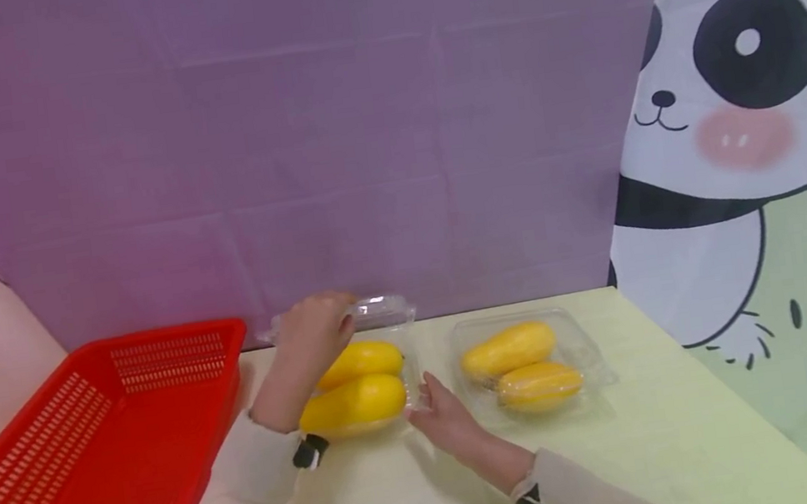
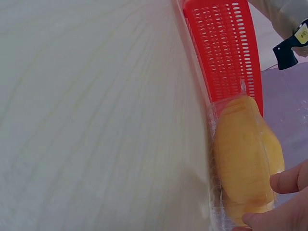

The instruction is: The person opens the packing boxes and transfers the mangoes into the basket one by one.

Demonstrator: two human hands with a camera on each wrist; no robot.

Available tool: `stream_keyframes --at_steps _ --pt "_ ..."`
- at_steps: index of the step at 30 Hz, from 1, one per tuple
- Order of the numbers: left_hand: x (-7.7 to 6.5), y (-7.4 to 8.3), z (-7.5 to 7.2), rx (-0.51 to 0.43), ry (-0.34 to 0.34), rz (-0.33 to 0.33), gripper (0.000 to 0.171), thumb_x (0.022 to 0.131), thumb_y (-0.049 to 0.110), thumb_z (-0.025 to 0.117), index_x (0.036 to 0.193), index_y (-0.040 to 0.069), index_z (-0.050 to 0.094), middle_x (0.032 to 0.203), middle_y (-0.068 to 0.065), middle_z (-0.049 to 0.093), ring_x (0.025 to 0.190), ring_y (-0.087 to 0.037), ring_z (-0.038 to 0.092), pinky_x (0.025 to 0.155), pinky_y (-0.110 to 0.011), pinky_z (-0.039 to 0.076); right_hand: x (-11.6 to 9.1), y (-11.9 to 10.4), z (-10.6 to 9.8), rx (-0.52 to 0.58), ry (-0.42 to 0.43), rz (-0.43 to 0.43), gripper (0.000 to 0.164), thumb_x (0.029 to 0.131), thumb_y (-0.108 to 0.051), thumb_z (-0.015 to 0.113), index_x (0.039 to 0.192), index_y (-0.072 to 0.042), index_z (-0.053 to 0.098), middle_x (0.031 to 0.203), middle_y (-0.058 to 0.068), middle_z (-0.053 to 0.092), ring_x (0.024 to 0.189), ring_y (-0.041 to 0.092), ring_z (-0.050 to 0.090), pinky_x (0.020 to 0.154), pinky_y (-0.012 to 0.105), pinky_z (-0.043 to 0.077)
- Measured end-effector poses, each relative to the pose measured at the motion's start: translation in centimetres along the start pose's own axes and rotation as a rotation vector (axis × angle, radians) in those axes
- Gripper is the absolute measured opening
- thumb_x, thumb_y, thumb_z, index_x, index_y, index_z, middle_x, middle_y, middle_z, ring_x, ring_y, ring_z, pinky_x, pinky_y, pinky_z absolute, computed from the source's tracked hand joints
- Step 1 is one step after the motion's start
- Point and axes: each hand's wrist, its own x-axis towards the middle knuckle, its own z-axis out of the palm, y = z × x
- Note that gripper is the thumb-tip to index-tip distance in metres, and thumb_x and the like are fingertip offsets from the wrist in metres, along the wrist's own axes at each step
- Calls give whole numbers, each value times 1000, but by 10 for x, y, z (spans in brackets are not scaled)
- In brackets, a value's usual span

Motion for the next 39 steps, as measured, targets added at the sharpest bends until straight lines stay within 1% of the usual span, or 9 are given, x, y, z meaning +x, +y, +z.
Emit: stream_keyframes --at_steps 4,6,9,14,19,24,30,33,39 --pt "2 -2 -1 19 21 -84 18 86 12 67 102 9 73 90 -9 71 64 -23 56 59 -32 53 1 1 1 -16 4 -7 73 89 -10 60 142 15 17 140 35 33 128 48 36 104 54 33" --pt "3 -3 -1 19 37 -119 16 86 13 67 100 9 73 87 -9 71 62 -24 56 58 -32 53 1 1 1 -20 8 -10 73 89 -10 60 142 15 18 140 35 34 127 48 37 104 54 33" --pt "4 -5 0 10 62 -148 14 87 15 67 96 7 73 82 -9 70 62 -24 56 59 -34 53 0 1 1 -21 7 -7 73 88 -10 60 142 14 18 140 35 34 128 47 37 105 54 32" --pt "6 -9 1 2 102 -155 13 86 15 68 90 4 73 77 -10 68 60 -25 55 58 -34 53 -1 1 0 -13 -2 -4 73 89 -11 60 142 14 17 141 35 32 128 48 36 105 55 31" --pt "9 -13 0 -6 142 -132 13 86 16 69 90 5 74 79 -12 69 62 -28 58 58 -37 53 0 0 -1 3 5 -8 73 89 -11 60 143 14 17 141 36 32 129 48 35 105 55 31" --pt "14 -19 4 -25 165 -127 15 86 18 69 90 4 74 80 -12 70 66 -30 61 61 -39 54 1 0 -1 -13 9 -17 73 89 -10 60 142 16 17 139 37 33 127 48 37 105 55 32" --pt "18 -26 9 -63 198 -137 17 87 18 69 91 3 74 81 -13 71 66 -29 60 66 -39 55 1 0 -2 -28 8 -13 73 89 -11 60 142 15 17 139 36 34 127 48 38 104 55 32" --pt "18 -30 10 -66 205 -160 18 87 19 68 93 2 74 84 -14 71 69 -29 61 68 -40 55 1 1 -2 -25 9 -10 73 89 -11 61 142 14 18 139 35 34 127 48 38 104 55 32" --pt "17 -40 10 -52 219 -245 20 88 19 67 97 3 73 88 -15 70 76 -32 62 72 -43 54 0 1 -1 -19 6 -3 73 89 -11 60 142 14 18 140 35 34 127 48 37 105 55 32"
